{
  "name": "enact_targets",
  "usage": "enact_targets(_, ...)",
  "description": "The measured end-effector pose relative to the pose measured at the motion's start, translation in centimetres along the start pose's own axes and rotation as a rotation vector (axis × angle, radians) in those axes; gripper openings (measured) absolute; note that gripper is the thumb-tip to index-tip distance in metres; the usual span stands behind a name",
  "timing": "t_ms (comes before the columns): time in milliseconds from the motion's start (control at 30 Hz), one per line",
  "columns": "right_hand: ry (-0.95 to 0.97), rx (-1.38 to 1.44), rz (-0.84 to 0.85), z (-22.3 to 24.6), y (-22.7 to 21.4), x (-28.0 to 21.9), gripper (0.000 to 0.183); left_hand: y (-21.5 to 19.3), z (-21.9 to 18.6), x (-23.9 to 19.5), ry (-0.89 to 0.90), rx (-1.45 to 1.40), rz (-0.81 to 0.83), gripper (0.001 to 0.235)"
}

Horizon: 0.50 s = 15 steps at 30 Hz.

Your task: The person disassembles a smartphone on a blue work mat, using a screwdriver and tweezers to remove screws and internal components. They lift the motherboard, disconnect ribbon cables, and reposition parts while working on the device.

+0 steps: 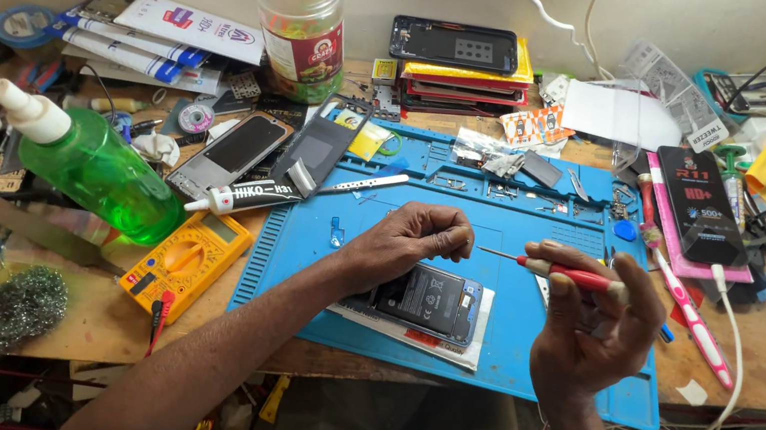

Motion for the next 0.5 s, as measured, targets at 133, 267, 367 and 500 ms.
enact_targets(133,-0.02,-0.011,0.054,0.2,1.2,0.7,0.048,-0.2,-0.2,-0.1,0.001,0.012,-0.009,0.03)
enact_targets(267,-0.009,0.003,0.059,0.0,1.5,0.8,0.044,-0.3,0.0,-0.1,-0.011,0.014,-0.016,0.03)
enact_targets(367,-0.006,-0.009,0.068,-0.1,1.6,0.8,0.048,-0.3,0.2,0.0,-0.002,0.005,-0.02,0.029)
enact_targets(500,0.003,-0.005,0.058,-0.3,1.5,0.6,0.043,-0.2,0.3,0.0,-0.002,0.008,-0.024,0.029)
Point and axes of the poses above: each hand's wrist, its own x-axis towards the middle knuckle, its own y-axis out of the palm, z = x × y, the point moved 10 cm from there along x, towards the middle knuckle, and after that the axes turned 15 degrees about x, right-handed, at the moved point
